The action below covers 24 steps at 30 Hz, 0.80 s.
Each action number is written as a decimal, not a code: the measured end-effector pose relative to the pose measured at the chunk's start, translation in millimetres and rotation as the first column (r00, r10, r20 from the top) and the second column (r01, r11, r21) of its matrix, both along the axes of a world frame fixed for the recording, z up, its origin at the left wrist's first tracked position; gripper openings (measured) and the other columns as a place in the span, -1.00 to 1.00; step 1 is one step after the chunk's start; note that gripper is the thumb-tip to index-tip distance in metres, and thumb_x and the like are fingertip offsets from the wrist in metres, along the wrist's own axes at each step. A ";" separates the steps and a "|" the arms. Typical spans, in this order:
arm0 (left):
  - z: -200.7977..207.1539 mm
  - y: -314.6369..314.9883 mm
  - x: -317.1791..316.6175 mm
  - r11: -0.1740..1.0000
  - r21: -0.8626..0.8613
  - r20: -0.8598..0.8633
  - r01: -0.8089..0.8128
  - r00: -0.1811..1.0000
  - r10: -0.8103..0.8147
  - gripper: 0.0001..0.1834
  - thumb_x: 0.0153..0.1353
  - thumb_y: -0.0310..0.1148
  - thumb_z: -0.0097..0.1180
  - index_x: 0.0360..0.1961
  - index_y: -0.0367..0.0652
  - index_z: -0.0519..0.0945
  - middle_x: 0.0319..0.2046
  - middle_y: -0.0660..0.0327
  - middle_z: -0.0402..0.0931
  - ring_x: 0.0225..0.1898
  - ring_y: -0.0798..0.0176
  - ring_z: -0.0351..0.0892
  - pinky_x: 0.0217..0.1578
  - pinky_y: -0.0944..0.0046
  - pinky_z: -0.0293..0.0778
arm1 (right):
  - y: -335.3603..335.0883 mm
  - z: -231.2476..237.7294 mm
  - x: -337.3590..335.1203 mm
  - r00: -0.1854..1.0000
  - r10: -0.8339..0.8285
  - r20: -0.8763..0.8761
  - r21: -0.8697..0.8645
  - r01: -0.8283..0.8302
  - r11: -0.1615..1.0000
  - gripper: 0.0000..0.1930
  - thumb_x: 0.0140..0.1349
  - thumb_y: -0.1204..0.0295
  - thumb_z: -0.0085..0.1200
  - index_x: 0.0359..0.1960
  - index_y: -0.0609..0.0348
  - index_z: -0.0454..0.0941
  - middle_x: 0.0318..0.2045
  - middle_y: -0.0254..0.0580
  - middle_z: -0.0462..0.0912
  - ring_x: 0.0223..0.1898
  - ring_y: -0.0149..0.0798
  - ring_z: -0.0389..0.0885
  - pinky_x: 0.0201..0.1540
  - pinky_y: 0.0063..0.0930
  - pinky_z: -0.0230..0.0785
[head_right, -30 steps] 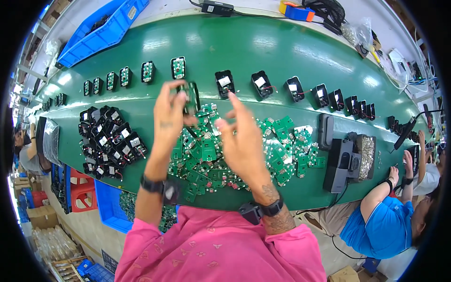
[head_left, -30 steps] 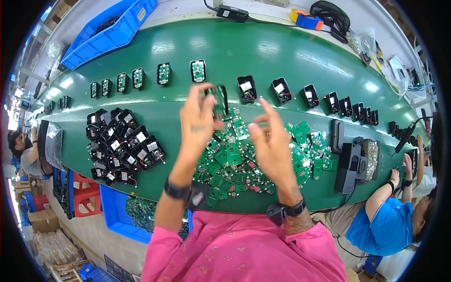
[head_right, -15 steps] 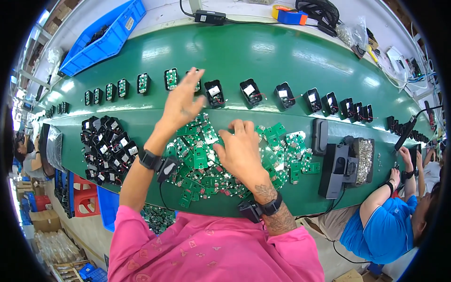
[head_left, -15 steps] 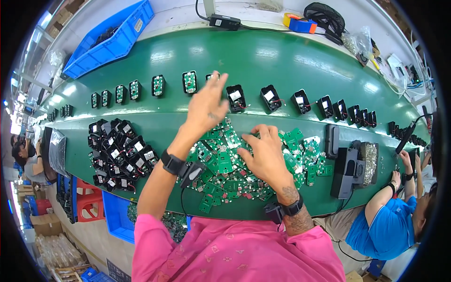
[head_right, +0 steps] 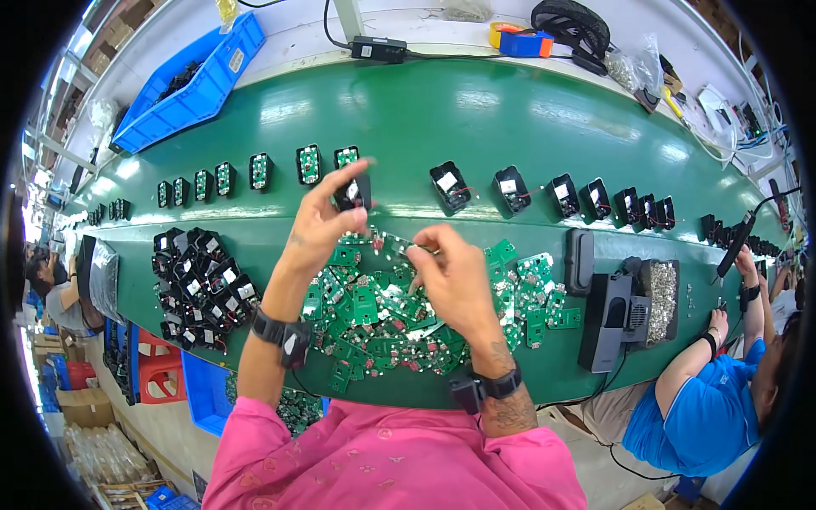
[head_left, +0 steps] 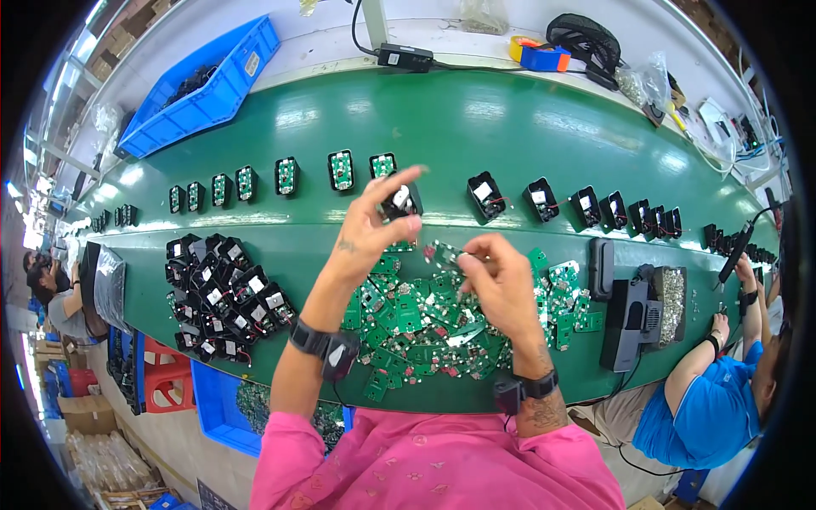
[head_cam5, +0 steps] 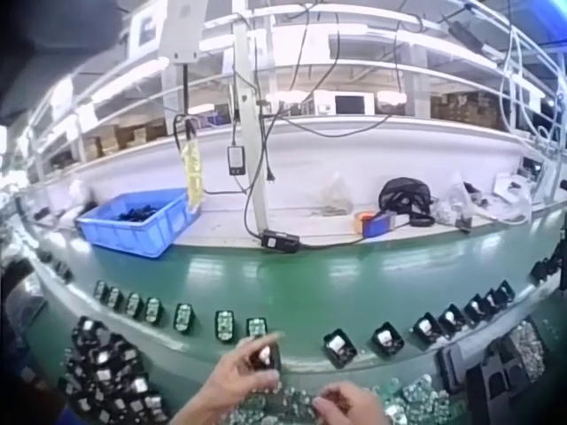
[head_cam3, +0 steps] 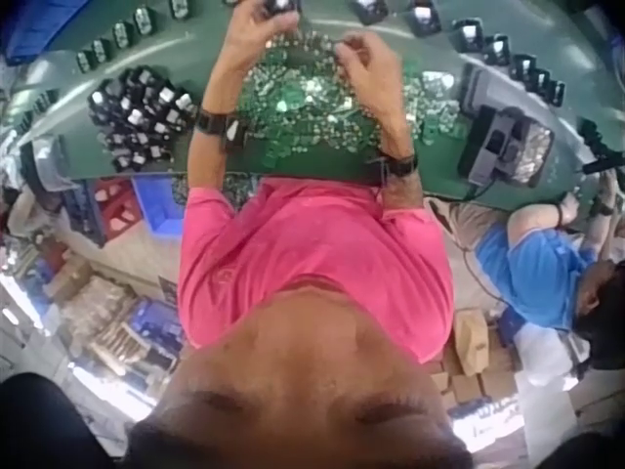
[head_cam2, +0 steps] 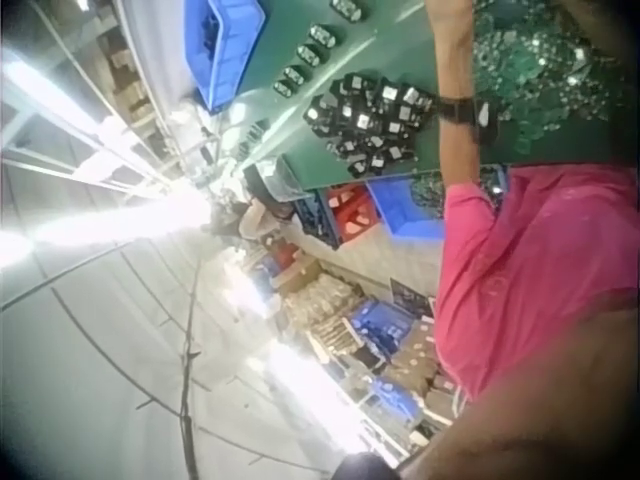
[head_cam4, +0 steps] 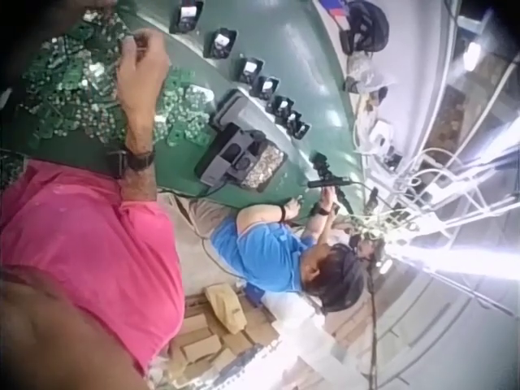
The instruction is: The person picks up a black plastic housing and a green circuit board, fits the board into the housing, and presses them together. After assembling the components, the person places the unit onto the green conveyor belt.
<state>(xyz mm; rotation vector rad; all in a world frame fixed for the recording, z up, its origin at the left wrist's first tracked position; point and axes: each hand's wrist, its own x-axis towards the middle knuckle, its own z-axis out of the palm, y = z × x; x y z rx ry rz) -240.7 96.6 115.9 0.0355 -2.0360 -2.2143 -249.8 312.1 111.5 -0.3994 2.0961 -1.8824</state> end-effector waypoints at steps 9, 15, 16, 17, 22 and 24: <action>-13.2 22.4 38.5 1.000 0.014 0.120 0.006 0.993 -0.008 -0.82 0.17 -0.47 0.27 -0.18 -0.21 0.74 0.03 0.18 0.34 -0.10 0.33 0.43 -0.07 0.31 0.41 | 7.7 8.7 0.4 0.993 0.018 0.121 -0.429 0.036 0.903 -0.82 0.33 0.51 0.14 -0.13 0.39 0.53 -0.36 -0.18 0.60 -0.58 -0.40 0.61 -0.55 -0.58 0.50; -14.6 29.4 45.8 0.961 -0.273 -0.169 -0.046 0.986 -0.001 -0.84 0.09 -0.55 0.25 -0.27 -0.25 0.71 0.11 0.07 0.35 0.02 0.16 0.42 0.04 0.22 0.37 | 3.0 5.4 -0.1 0.972 0.071 0.225 -0.446 0.037 0.894 -0.82 0.32 0.53 0.14 -0.12 0.39 0.54 -0.36 -0.16 0.62 -0.58 -0.40 0.62 -0.56 -0.58 0.50; -15.0 29.7 47.0 0.961 -0.272 -0.165 -0.042 0.986 -0.003 -0.84 0.09 -0.55 0.25 -0.27 -0.25 0.71 0.11 0.07 0.35 0.02 0.16 0.42 0.04 0.22 0.37 | 1.2 5.2 1.2 0.971 0.068 0.229 -0.444 0.042 0.895 -0.82 0.32 0.53 0.14 -0.12 0.39 0.54 -0.36 -0.16 0.62 -0.58 -0.40 0.62 -0.56 -0.58 0.50; -16.0 30.8 48.0 0.952 -0.301 -0.178 -0.054 0.984 0.000 -0.83 0.08 -0.56 0.24 -0.26 -0.24 0.71 0.12 0.07 0.34 0.03 0.14 0.42 0.04 0.21 0.38 | -0.1 4.9 1.8 0.966 0.090 0.241 -0.415 0.018 0.910 -0.83 0.32 0.54 0.14 -0.12 0.39 0.54 -0.37 -0.16 0.62 -0.58 -0.40 0.62 -0.56 -0.58 0.50; -18.6 34.0 51.0 0.909 -0.399 -0.214 -0.118 0.976 0.033 -0.71 0.06 -0.53 0.27 -0.14 -0.18 0.69 0.14 0.06 0.33 0.09 0.05 0.41 0.06 0.17 0.40 | -4.8 -0.8 5.3 0.968 0.097 0.233 -0.363 -0.006 0.932 -0.83 0.31 0.55 0.15 -0.12 0.38 0.55 -0.35 -0.18 0.63 -0.57 -0.43 0.63 -0.56 -0.60 0.49; -2.6 39.9 52.8 0.938 -0.344 -0.086 -0.028 0.996 -0.002 -0.59 0.04 -0.49 0.31 -0.01 -0.08 0.65 0.14 0.02 0.33 0.14 -0.02 0.40 0.10 0.14 0.41 | -4.6 -5.3 4.4 0.972 0.059 0.227 -0.336 0.021 0.942 -0.83 0.31 0.55 0.16 -0.12 0.37 0.55 -0.36 -0.19 0.62 -0.57 -0.45 0.62 -0.55 -0.62 0.48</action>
